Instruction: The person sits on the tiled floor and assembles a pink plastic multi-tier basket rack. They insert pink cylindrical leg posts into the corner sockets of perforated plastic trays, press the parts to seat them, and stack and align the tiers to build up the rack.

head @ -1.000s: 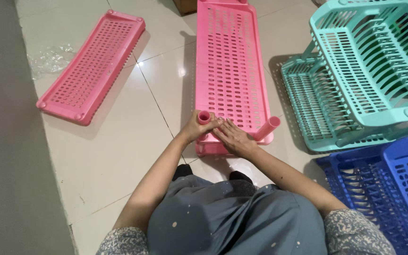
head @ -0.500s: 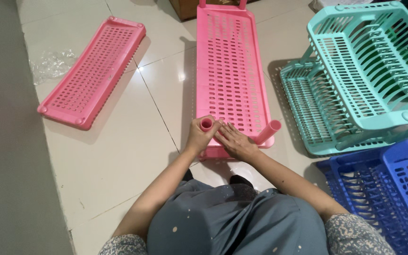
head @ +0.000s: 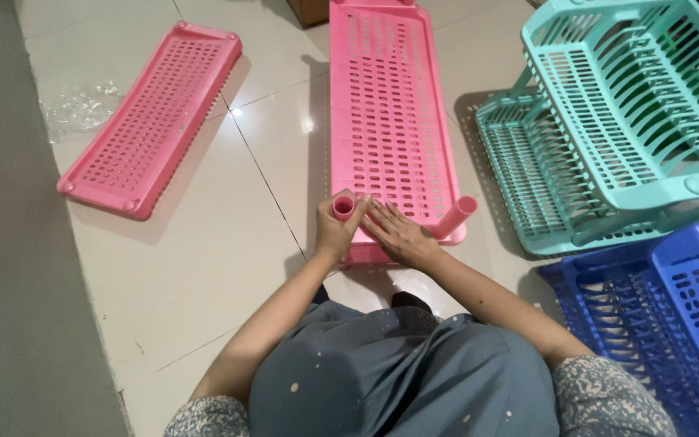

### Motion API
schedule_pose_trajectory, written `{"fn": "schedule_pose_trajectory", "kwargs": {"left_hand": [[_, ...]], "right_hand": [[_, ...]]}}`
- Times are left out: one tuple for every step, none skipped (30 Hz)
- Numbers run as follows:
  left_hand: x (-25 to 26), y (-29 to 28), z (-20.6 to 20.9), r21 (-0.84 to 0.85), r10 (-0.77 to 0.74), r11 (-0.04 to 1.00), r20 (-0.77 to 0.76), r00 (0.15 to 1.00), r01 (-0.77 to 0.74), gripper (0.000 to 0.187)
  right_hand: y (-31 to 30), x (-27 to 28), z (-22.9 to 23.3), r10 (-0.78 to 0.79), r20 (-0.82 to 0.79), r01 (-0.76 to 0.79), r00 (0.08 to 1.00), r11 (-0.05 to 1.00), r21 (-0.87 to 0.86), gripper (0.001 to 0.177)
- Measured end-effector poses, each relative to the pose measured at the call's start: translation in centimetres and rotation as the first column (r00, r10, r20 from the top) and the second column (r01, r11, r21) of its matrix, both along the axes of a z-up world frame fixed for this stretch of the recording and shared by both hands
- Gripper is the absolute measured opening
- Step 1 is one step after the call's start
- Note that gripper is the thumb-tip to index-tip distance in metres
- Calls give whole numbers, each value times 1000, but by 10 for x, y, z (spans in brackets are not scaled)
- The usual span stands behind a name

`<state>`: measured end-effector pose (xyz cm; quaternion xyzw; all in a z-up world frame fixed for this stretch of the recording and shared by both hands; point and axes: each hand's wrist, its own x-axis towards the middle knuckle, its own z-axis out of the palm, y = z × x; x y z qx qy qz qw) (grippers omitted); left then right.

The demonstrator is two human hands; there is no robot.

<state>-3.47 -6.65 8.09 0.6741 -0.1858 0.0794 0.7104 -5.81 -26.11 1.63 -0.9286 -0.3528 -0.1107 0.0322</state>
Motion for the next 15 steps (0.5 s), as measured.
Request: {"fn": "schedule_pose_trajectory", "kwargs": {"left_hand": [[4, 2, -1, 37, -47, 998, -25, 999, 48, 31], [11, 5, -2, 74, -90, 993, -50, 995, 94, 31], [17, 8, -2, 109, -133, 984, -76, 988, 140, 31], [22, 12, -2, 106, -194, 972, -159, 968, 212, 29], [25, 16, -2, 96, -253, 955, -241, 937, 282, 27], [30, 19, -2, 77, -311, 933, -316, 896, 351, 26], [36, 23, -1, 56, -383, 907, -304, 872, 418, 26], [40, 24, -1, 34, -457, 873, -291, 841, 486, 26], [42, 24, -3, 13, -527, 834, -275, 804, 551, 27], [43, 23, -5, -3, -511, 849, -261, 819, 528, 27], [42, 21, -8, -20, -494, 863, -246, 834, 505, 28], [40, 22, -11, -34, -472, 877, -234, 850, 479, 29], [37, 20, -16, -51, -430, 902, -194, 882, 428, 30], [32, 17, -20, -69, -383, 924, -154, 911, 377, 31], [31, 13, -23, -90, -334, 942, -114, 936, 325, 31]], "right_hand": [[-1, -1, 0, 20, -25, -19, 999, 999, 47, 79], [-2, 0, 0, -5, -10, 5, 1000, 1000, -7, 75], [-2, 1, 0, -29, 6, 29, 1000, 998, -61, 71], [-2, 2, -1, -48, 23, 51, 999, 992, -114, 68], [-1, 3, -2, -32, -5, 32, 999, 997, -74, 69], [0, 4, -3, -15, -29, 14, 999, 999, -36, 69], [1, 3, -4, 2, -53, -2, 999, 1000, 2, 70], [0, 3, -5, -12, -23, 11, 1000, 999, -48, 67], [0, 2, -5, -25, 7, 25, 1000, 995, -98, 64], [-2, 2, -4, -36, 42, 42, 998, 988, -148, 61], [-3, 1, -3, -37, 38, 42, 999, 988, -146, 62], [-3, 1, -1, -36, 33, 40, 999, 989, -139, 63], [-4, 0, 2, -34, 29, 38, 999, 990, -133, 64], [-3, -1, 6, 32, 5, -32, 999, 999, -25, 66], [-4, -3, 11, 101, -11, -99, 995, 991, 85, 69]]}}
